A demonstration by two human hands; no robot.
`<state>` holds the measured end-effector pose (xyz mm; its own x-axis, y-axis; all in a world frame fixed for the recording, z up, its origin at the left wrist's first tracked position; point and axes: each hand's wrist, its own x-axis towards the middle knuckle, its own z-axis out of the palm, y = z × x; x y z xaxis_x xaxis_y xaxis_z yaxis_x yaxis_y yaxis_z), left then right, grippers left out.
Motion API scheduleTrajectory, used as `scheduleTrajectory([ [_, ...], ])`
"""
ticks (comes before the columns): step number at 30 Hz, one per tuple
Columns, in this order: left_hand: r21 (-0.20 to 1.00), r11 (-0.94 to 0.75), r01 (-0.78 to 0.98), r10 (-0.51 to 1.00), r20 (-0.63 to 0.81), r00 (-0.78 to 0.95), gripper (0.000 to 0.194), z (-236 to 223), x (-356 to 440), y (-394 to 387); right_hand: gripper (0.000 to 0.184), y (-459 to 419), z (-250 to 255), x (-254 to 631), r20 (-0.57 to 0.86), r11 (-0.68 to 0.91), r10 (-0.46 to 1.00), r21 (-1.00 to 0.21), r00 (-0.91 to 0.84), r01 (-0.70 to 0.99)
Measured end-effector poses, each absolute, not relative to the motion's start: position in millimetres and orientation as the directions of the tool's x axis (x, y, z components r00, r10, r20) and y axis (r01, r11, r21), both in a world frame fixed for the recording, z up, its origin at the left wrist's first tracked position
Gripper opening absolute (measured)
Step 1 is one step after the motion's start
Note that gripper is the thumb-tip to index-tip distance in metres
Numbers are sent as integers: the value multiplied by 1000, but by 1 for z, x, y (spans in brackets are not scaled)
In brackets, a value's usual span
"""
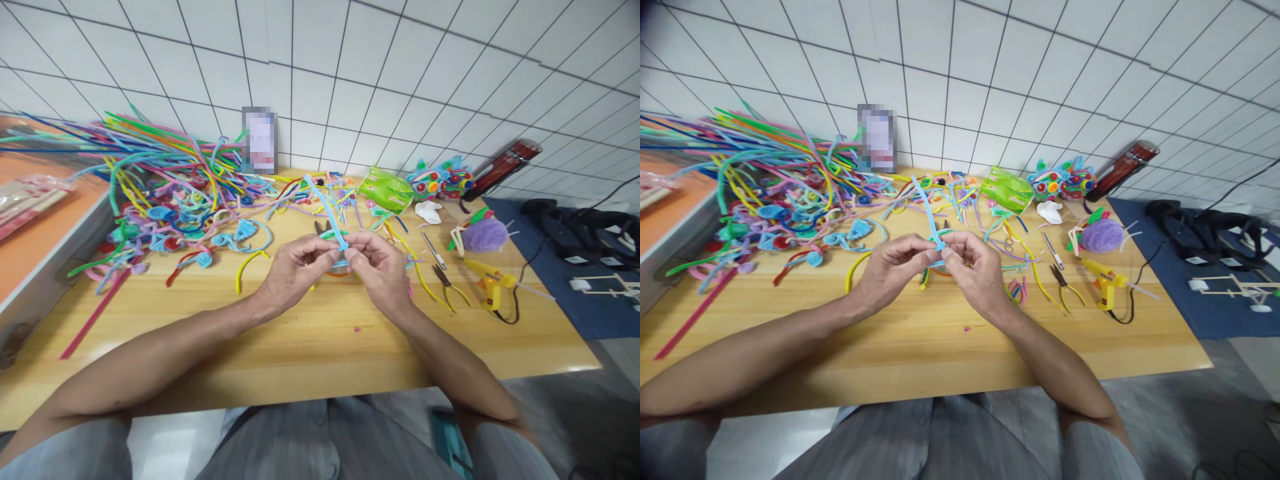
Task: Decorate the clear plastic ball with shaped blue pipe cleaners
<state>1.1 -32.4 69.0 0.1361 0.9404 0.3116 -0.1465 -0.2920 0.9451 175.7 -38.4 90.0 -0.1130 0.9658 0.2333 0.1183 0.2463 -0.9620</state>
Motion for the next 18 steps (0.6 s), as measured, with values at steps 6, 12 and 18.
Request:
scheduleTrajectory([
  [6, 927, -370, -60, 915, 374, 149, 13, 72, 1, -34, 10, -38, 89, 176, 225, 237, 969, -964, -104, 121],
  [12, 941, -340, -3, 935, 338, 105, 12, 76, -1, -37, 8, -38, 89, 175, 236, 247, 967, -960, -96, 129],
  [18, 974, -107, -198, 969, 146, 198, 34, 75, -1, -34, 8, -39, 90, 175, 235, 250, 965, -959, -118, 137],
])
